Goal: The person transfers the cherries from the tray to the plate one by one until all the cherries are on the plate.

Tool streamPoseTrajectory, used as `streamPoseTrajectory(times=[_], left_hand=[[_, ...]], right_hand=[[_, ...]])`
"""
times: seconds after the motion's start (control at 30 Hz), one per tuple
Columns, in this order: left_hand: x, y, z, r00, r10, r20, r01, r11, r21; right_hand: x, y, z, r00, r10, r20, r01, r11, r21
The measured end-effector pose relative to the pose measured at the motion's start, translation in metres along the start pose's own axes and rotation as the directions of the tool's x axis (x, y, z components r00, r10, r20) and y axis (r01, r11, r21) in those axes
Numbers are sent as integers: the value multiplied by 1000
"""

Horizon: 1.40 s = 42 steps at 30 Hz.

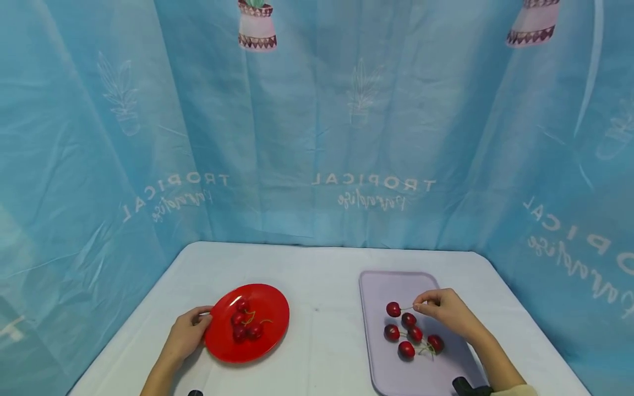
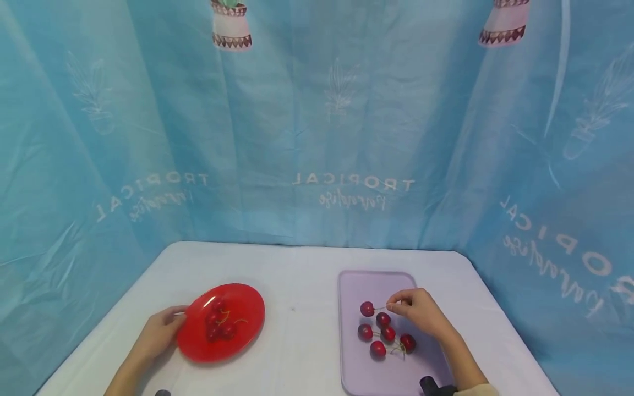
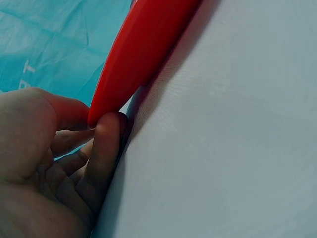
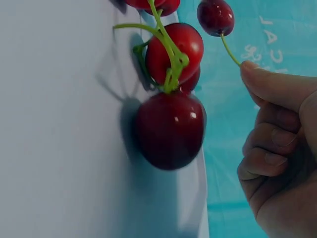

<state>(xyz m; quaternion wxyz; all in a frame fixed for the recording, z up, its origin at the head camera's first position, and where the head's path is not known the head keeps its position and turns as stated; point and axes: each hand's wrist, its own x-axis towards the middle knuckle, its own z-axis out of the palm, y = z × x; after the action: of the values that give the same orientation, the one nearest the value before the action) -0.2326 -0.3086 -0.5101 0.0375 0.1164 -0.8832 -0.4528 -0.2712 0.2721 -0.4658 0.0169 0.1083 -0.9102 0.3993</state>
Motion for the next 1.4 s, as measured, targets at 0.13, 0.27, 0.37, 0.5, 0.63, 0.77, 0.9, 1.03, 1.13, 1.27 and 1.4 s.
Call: streamPoseTrajectory(times=[0.13,0.27,0.37,0.5,0.63,0.77,0.9,1.03,1.13,1.27,1.4], left_hand=[[-1,1,1,1000,-14,13,14,1000,-10],[-2,3,-2,1000,-14,10,14,1000,-13],[-3,5,-3,1000,-10,17,10,1000,-14],[-2,3,-4,1000,4,24,-4,1000,-23],[0,1,-4,1000,21,12,-21,1000,-10],[0,0,-4,1000,19,9,-19,1000,-5],[-2,1,-3,1000,21,9,-21,1000,-10],[0,0,0,1000,9,11,-9,1000,-8],[1,-1,0,1000,3,12,-3,1000,-1],[1,-1,-2,1000,3,13,-3,1000,13],[0,1,-3,1000,4,12,-4,1000,17]], right_hand=[[2,1,4,1000,-10,-26,11,1000,6],[7,1,9,999,-29,-44,30,999,21],[9,-1,12,999,-20,-41,21,999,25],[11,-7,16,999,21,-42,-19,999,34],[14,-13,20,999,8,-36,-6,999,35],[15,-17,23,1000,-15,-25,16,999,46],[15,-18,28,1000,-24,-20,25,998,64],[16,-20,31,999,-40,-20,41,996,85],[18,-24,34,999,-39,-13,40,996,82],[21,-31,38,999,-34,-4,35,996,80],[22,-37,41,1000,-27,4,26,995,95]])
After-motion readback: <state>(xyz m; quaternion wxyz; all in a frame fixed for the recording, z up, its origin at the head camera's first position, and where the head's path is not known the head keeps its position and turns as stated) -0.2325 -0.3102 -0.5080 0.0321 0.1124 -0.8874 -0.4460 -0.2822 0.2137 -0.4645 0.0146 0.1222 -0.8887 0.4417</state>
